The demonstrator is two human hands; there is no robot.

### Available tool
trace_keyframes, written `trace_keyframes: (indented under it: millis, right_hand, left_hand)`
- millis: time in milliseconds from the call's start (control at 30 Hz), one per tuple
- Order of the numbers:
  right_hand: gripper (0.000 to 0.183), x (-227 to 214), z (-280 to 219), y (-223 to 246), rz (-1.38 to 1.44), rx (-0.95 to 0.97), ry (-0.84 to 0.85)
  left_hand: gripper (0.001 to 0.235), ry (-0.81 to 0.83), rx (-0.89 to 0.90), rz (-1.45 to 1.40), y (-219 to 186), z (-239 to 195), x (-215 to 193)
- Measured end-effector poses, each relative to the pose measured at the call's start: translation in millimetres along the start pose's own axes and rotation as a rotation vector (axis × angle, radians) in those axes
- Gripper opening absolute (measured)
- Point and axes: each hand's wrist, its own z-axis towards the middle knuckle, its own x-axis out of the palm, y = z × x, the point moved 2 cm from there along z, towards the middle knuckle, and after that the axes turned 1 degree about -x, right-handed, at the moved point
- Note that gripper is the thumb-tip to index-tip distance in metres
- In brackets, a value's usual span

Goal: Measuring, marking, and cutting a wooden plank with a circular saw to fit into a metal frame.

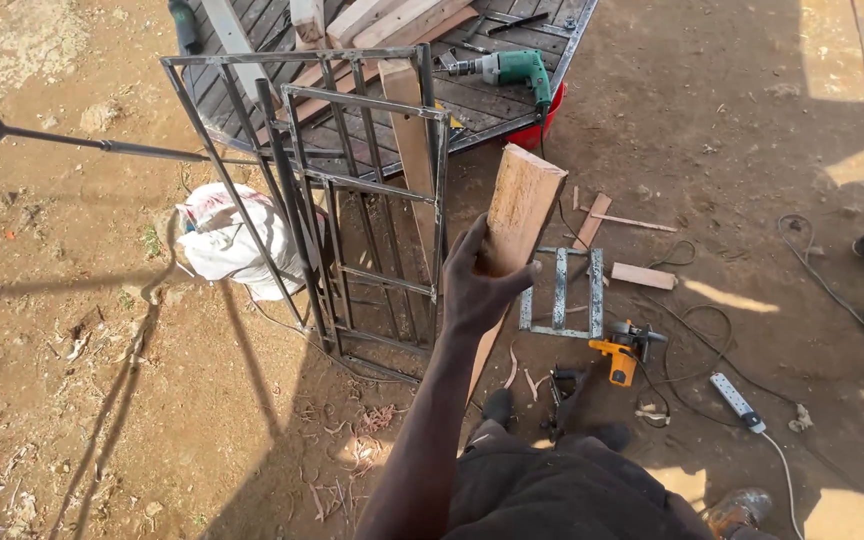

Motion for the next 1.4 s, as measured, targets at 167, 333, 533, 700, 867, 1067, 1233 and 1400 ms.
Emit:
trace_keyframes:
  millis: [167,333,533,700,867,1067,1233,1400]
  right_hand:
    - [0.042,-81,-39,118,-0.262,-0.016,-0.05]
    - [0.052,-110,-197,349,0.059,-0.099,-0.283]
    - [0.041,-121,-284,464,0.556,-0.927,-0.397]
    - [0.046,-118,-269,465,0.784,-1.207,-0.264]
    - [0.011,-115,-288,442,0.785,-1.222,-0.35]
    - [0.005,-100,-294,402,0.628,-1.201,-0.48]
    - [0.023,-97,-317,389,0.453,-1.232,-0.555]
    - [0.049,-96,-337,400,0.73,-1.281,-0.381]
  left_hand:
    - [0.089,0.047,0.034,-0.087,-2,-6,2]
    - [0.094,0.163,-0.068,0.132,-24,-31,11]
    - [0.092,0.313,0.098,0.185,-10,-75,13]
    - [0.088,0.257,0.167,0.018,-10,-110,10]
    - [0.086,0.249,0.148,0.039,-12,-142,14]
    - [0.086,0.188,0.123,0.076,-28,-180,31]
    - [0.086,0.108,0.115,0.128,-41,-194,30]
    - [0.087,0.103,0.107,0.147,-54,-205,27]
